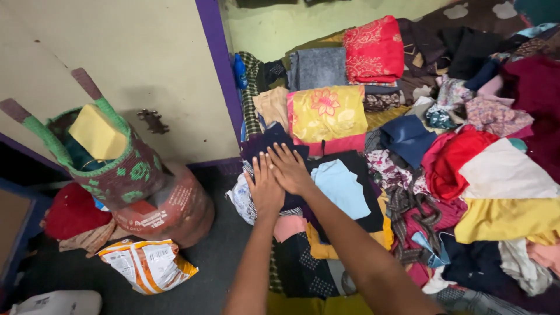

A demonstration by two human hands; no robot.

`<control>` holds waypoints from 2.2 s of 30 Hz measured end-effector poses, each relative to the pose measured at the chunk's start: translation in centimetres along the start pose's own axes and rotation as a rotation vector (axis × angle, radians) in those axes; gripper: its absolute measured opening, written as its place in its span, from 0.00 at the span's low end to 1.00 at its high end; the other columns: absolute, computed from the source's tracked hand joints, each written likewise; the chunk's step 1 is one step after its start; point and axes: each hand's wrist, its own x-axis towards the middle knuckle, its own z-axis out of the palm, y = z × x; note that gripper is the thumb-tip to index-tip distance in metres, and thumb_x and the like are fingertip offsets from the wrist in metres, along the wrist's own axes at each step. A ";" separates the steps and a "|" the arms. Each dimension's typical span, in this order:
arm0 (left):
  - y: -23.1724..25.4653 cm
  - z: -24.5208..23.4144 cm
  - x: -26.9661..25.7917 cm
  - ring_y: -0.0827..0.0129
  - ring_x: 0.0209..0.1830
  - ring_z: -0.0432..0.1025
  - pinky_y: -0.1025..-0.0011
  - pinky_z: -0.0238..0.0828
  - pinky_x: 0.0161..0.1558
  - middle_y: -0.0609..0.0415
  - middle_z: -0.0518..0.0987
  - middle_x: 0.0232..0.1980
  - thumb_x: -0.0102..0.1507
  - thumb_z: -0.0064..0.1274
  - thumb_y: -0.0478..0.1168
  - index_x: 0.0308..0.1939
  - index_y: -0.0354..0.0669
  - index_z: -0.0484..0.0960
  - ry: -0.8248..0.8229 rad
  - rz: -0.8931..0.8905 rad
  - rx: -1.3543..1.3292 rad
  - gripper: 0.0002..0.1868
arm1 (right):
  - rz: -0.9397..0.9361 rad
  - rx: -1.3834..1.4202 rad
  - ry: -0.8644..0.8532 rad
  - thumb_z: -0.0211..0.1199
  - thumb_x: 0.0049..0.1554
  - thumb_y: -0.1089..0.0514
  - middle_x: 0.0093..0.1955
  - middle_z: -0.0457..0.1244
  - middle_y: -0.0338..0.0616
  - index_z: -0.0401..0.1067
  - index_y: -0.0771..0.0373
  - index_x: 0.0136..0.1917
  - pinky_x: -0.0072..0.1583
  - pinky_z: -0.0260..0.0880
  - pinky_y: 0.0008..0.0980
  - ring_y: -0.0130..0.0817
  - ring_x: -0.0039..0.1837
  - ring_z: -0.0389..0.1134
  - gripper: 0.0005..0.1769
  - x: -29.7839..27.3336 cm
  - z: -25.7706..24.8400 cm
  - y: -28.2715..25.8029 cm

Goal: The person folds a blue shirt, a purple shirt, a black shirt, a light blue shirt, a red shirt, a pair of blue shorts, a white shirt, a yellow shirt, and a patterned shirt by hand, placing each one onto a growing stack of clothes.

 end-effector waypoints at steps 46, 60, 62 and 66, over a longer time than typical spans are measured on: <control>-2.9 4.8 1.4 0.52 0.83 0.43 0.43 0.32 0.75 0.48 0.52 0.83 0.71 0.36 0.46 0.79 0.47 0.56 -0.076 -0.061 -0.232 0.31 | 0.089 -0.092 0.101 0.52 0.60 0.52 0.80 0.52 0.54 0.59 0.65 0.78 0.78 0.44 0.50 0.51 0.82 0.47 0.34 1.0 3.5 0.9; 11.4 -4.7 -5.0 0.50 0.83 0.45 0.40 0.30 0.77 0.46 0.62 0.77 0.64 0.45 0.36 0.75 0.47 0.66 0.006 0.132 -0.284 0.32 | 0.115 -0.276 0.154 0.55 0.60 0.56 0.78 0.55 0.53 0.63 0.64 0.75 0.79 0.48 0.50 0.51 0.82 0.50 0.31 -12.1 -11.0 1.7; 13.3 -2.6 -5.5 0.50 0.83 0.44 0.40 0.31 0.77 0.46 0.60 0.79 0.65 0.44 0.38 0.76 0.46 0.65 -0.015 0.185 -0.277 0.32 | 0.160 -0.267 0.162 0.55 0.60 0.54 0.79 0.54 0.54 0.62 0.62 0.76 0.77 0.49 0.51 0.52 0.82 0.50 0.32 -14.1 -12.4 2.8; 15.4 4.9 -5.8 0.48 0.83 0.42 0.41 0.33 0.75 0.47 0.54 0.82 0.69 0.43 0.44 0.77 0.42 0.59 -0.146 0.271 -0.254 0.32 | 0.278 -0.306 0.130 0.56 0.58 0.49 0.79 0.51 0.55 0.57 0.52 0.78 0.72 0.50 0.57 0.56 0.80 0.50 0.36 -17.5 -11.7 6.3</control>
